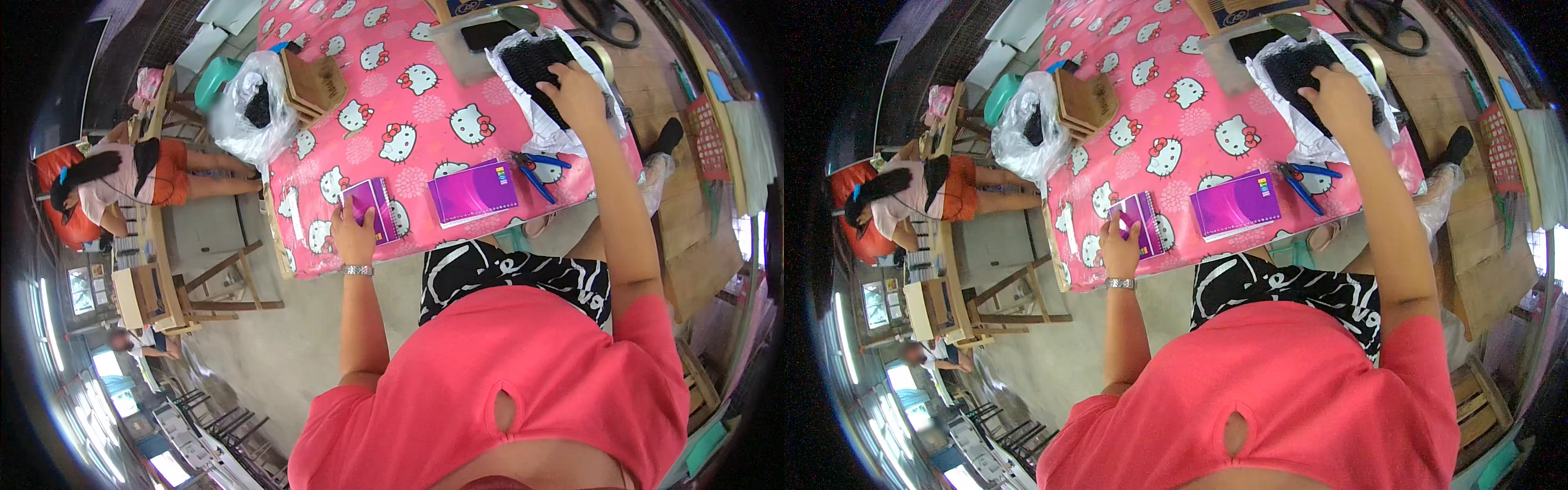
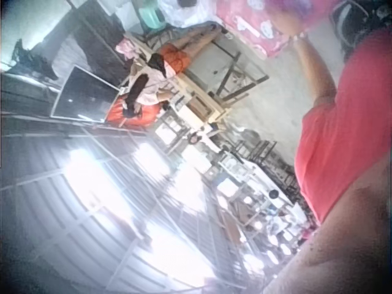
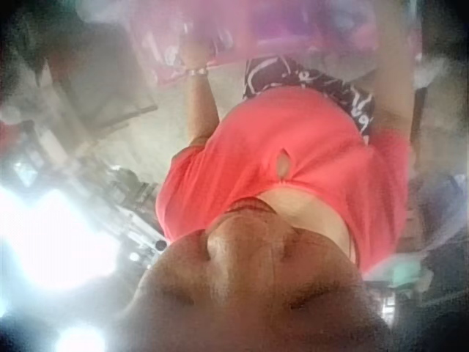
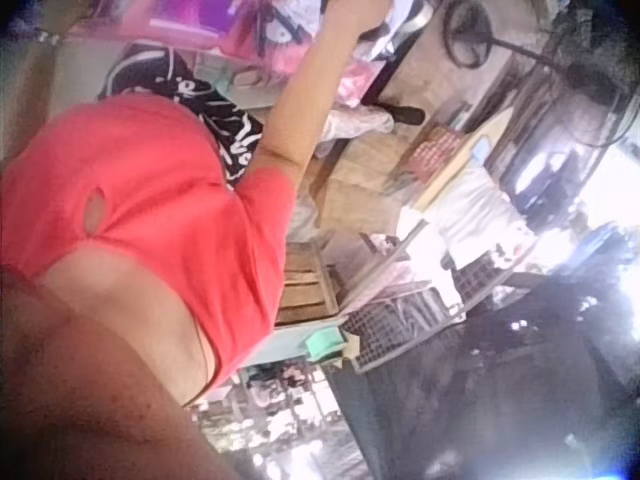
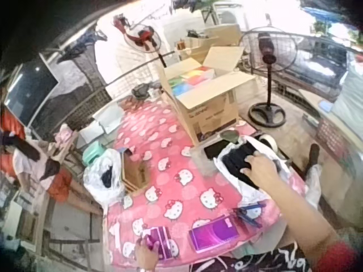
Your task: The person assembles small purple notebooks by manually inserting a spiral wire through the pre-punched holes of the covers and internal pages one by one.
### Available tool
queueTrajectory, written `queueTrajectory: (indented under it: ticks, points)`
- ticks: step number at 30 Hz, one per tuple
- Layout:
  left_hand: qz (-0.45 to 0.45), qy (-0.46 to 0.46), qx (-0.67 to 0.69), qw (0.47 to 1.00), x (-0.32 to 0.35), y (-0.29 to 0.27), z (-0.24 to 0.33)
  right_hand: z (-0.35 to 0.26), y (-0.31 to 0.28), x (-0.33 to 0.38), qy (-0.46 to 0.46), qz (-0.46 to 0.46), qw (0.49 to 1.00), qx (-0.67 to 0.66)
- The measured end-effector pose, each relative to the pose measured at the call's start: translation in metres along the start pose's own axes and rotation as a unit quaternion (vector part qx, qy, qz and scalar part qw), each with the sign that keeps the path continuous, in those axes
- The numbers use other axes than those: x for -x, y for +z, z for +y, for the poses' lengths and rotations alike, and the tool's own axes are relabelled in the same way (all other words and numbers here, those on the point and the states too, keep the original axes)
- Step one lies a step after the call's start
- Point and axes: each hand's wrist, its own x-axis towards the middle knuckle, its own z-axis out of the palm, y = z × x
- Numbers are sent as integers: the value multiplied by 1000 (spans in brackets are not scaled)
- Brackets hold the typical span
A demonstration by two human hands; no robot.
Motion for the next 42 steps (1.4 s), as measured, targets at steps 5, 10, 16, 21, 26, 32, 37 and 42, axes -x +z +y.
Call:
queueTrajectory:
  ticks: [5,10,16,21,26,32,37,42]
  points:
    - [-15,-16,-24,999,2,1,10,-6,9,-4,25,-7,998,-66]
    - [126,147,15,981,11,-1,58,18,11,-12,19,122,970,-209]
    - [-44,432,86,896,52,4,168,-4,-9,-11,26,133,986,-96]
    - [-93,472,-18,876,42,12,170,1,-27,22,-37,187,969,-155]
    - [-68,480,47,874,24,-26,173,-37,-33,113,65,-73,874,-475]
    - [70,421,28,904,20,2,197,-104,13,188,71,-62,847,-523]
    - [27,450,50,891,13,-1,187,-77,-18,154,97,-141,813,-556]
    - [-35,486,57,871,21,-11,178,-62,-21,141,-28,-181,888,-422]
